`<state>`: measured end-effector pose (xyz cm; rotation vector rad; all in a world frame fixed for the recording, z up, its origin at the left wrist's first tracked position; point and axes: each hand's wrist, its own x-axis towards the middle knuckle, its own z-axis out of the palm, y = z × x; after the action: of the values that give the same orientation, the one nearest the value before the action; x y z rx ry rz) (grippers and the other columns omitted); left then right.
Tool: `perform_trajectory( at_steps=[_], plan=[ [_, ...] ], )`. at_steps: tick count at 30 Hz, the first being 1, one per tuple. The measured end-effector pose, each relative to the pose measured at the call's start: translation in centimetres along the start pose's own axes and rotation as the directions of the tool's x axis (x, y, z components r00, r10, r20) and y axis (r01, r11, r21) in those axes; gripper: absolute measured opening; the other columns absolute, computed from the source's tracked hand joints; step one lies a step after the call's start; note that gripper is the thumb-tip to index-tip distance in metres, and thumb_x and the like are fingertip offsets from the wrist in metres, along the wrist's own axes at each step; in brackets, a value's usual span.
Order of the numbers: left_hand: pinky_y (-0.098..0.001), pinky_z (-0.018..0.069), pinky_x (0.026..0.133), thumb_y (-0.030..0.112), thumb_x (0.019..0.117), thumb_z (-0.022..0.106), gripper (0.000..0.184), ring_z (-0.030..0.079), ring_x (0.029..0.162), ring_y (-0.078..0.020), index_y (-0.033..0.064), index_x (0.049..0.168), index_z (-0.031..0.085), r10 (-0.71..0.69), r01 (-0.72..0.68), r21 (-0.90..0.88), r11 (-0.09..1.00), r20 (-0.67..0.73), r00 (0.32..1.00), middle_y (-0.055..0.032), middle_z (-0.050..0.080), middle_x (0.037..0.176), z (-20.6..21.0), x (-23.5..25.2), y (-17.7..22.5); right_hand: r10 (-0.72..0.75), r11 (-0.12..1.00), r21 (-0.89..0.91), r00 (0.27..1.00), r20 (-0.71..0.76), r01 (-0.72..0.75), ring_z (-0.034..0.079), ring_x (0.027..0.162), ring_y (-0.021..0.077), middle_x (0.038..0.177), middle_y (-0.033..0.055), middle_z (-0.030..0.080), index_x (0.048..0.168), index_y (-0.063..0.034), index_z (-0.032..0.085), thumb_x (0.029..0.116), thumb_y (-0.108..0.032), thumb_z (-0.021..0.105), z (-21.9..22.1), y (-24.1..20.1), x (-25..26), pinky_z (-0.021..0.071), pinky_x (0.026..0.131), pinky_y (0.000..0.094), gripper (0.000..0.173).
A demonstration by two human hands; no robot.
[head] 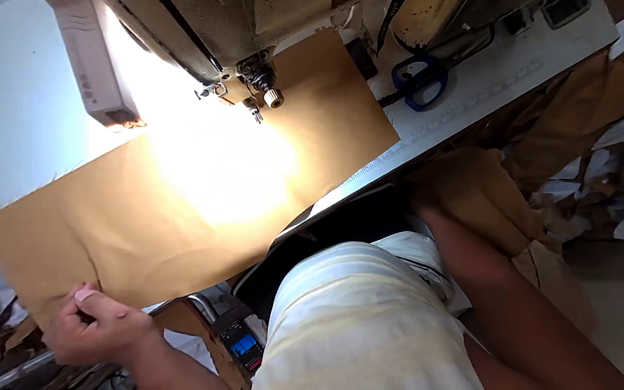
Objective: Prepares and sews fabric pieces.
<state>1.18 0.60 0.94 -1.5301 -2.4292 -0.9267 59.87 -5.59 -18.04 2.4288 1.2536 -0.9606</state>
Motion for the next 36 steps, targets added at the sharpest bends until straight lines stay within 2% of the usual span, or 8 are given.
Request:
perform_trajectory(
  at_steps=[6,13,17,21,25,27,31,36],
  plan=[
    [-0.0264,0.0486,0.106,0.014,0.1072,0.047,0.033,0.068,0.117,-0.0123,-0.0047,0.112,0.073,0.006,-0.006,-0.036,0.999,-0.019,1.000,-0.0125,0.074,0.118,0.1,0.0,-0.2,0.004,0.912,0.410,1.000,0.007,-0.007,0.066,0.117,0.0391,0.122,0.0200,0.070,0.131,-0.0125,0.069,0.1052,-0.038,0.053,-1.2,2.5,-1.1,0.0484,0.100,0.0671,0.040],
    [-0.0259,0.0484,0.106,0.015,0.1073,0.046,0.034,0.068,0.117,-0.0121,-0.0052,0.112,0.073,0.009,-0.010,-0.034,0.999,-0.015,1.000,-0.0130,0.074,0.118,0.0,0.0,0.1,0.074,0.883,0.446,0.982,0.176,-0.147,0.070,0.089,0.0375,0.101,0.0244,0.071,0.114,0.0003,0.070,0.1004,-0.043,0.065,-2.2,5.5,-2.9,0.0556,0.084,0.0607,0.046],
    [-0.0270,0.0484,0.105,0.019,0.1073,0.048,0.034,0.069,0.116,-0.0131,-0.0027,0.109,0.075,0.046,-0.046,0.002,0.999,-0.034,0.998,-0.0132,0.075,0.116,0.1,0.1,-0.6,0.083,0.377,0.926,0.994,-0.070,0.034,0.066,0.100,0.0147,0.115,0.0082,0.066,0.134,-0.0036,0.055,0.1075,-0.030,0.051,-7.4,3.8,-5.3,0.0567,0.089,0.0376,0.038],
    [-0.0309,0.0456,0.110,0.021,0.1062,0.049,0.035,0.066,0.123,-0.0193,-0.0028,0.112,0.074,0.103,-0.103,0.013,0.995,0.032,0.994,-0.0158,0.073,0.122,-0.2,0.3,-0.7,0.067,-0.035,0.962,0.961,-0.268,0.271,0.067,0.105,0.0171,0.121,0.0044,0.064,0.142,-0.0122,0.044,0.1097,-0.029,0.045,-14.0,4.0,-5.6,0.0591,0.089,0.0386,0.037],
    [-0.0377,0.0435,0.114,0.028,0.1056,0.055,0.037,0.061,0.131,-0.0279,-0.0014,0.121,0.072,0.219,-0.221,-0.008,0.975,0.193,0.956,-0.0203,0.068,0.132,-1.8,0.8,0.3,0.101,0.489,0.830,0.928,-0.358,0.267,0.067,0.092,0.0149,0.107,0.0069,0.067,0.125,-0.0065,0.060,0.1049,-0.027,0.055,-14.5,4.4,-4.7,0.0581,0.082,0.0385,0.029],
    [-0.0411,0.0417,0.116,0.028,0.1048,0.056,0.039,0.058,0.134,-0.0329,-0.0028,0.123,0.071,0.294,-0.290,-0.053,0.956,0.226,0.929,-0.0232,0.065,0.135,-2.7,0.6,1.9,0.143,0.720,0.685,0.941,-0.307,0.114,0.067,0.103,0.0375,0.115,0.0249,0.067,0.126,-0.0007,0.064,0.1053,-0.031,0.056,-12.7,5.0,-4.2,0.0520,0.091,0.0623,0.038],
    [-0.0503,0.0468,0.110,0.031,0.1045,0.055,0.043,0.062,0.127,-0.0368,-0.0034,0.126,0.068,0.512,-0.487,-0.168,0.857,0.373,0.774,-0.0256,0.066,0.131,-4.1,-0.3,6.8,0.252,0.491,0.867,0.967,-0.044,-0.089,0.065,0.107,0.0330,0.131,0.0252,0.061,0.142,-0.0009,0.053,0.1065,-0.033,0.056,-4.2,8.6,-2.3,0.0536,0.093,0.0514,0.048],
    [-0.0572,0.0507,0.100,0.045,0.1036,0.052,0.046,0.067,0.118,-0.0308,0.0104,0.127,0.072,0.720,-0.665,-0.376,0.646,0.591,0.365,-0.0119,0.071,0.128,-1.8,-2.9,14.0,0.316,0.207,0.973,0.948,0.030,-0.100,0.064,0.080,0.0137,0.109,0.0106,0.065,0.132,-0.0062,0.060,0.1008,-0.039,0.066,-0.8,10.5,-2.6,0.0570,0.073,0.0339,0.045]
  ],
)
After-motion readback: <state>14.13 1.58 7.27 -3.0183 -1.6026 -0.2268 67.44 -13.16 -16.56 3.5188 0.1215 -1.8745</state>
